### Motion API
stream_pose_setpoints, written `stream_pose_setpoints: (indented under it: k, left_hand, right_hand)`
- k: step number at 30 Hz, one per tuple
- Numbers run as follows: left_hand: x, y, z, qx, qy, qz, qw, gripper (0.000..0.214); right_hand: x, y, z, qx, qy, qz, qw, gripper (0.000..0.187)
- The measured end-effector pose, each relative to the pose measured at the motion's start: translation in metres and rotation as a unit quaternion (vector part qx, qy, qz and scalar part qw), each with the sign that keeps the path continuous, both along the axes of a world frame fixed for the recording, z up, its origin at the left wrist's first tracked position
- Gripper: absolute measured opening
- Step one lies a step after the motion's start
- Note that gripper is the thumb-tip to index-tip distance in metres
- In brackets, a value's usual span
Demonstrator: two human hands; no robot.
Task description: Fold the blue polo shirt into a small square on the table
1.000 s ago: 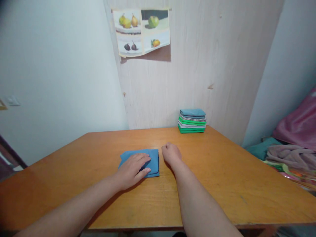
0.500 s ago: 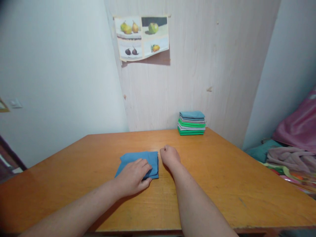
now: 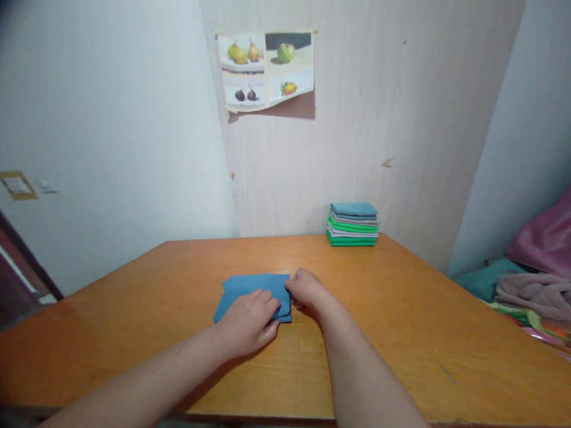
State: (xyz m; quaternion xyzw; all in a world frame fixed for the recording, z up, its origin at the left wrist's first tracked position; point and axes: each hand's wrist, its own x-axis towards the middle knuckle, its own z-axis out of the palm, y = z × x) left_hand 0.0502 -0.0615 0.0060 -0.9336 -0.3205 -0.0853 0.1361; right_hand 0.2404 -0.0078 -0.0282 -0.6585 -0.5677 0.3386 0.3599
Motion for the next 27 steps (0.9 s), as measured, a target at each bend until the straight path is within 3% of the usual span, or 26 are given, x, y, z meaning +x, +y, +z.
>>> stream_pose_setpoints:
  k: [2,5,9,14,20,27]
  left_hand:
    - [0.000,-0.001,0.001,-0.010,-0.004,0.003,1.000,0.015]
    - [0.000,-0.002,0.001,-0.021,-0.011,0.007,1.000,0.016]
    - [0.000,-0.003,0.002,-0.023,-0.012,0.010,1.000,0.018]
    - [0.004,-0.004,0.002,-0.020,-0.007,0.010,1.000,0.021]
    - [0.010,-0.004,-0.001,-0.010,-0.015,0.031,0.999,0.024]
    - [0.017,-0.009,-0.002,-0.029,-0.031,0.073,0.996,0.025]
  right_hand:
    - [-0.003,-0.004,0.004,-0.018,0.030,0.025,0.999,0.011]
    - [-0.005,-0.008,0.009,-0.030,0.055,0.033,0.997,0.027]
    - [-0.007,-0.007,0.008,-0.038,0.084,0.028,0.995,0.035]
    - [-0.005,-0.002,0.001,-0.054,0.112,0.018,0.992,0.032]
    - [-0.007,-0.004,0.003,-0.062,0.160,0.029,0.985,0.012]
    - [-0.009,-0.006,0.007,-0.075,0.195,0.036,0.977,0.023]
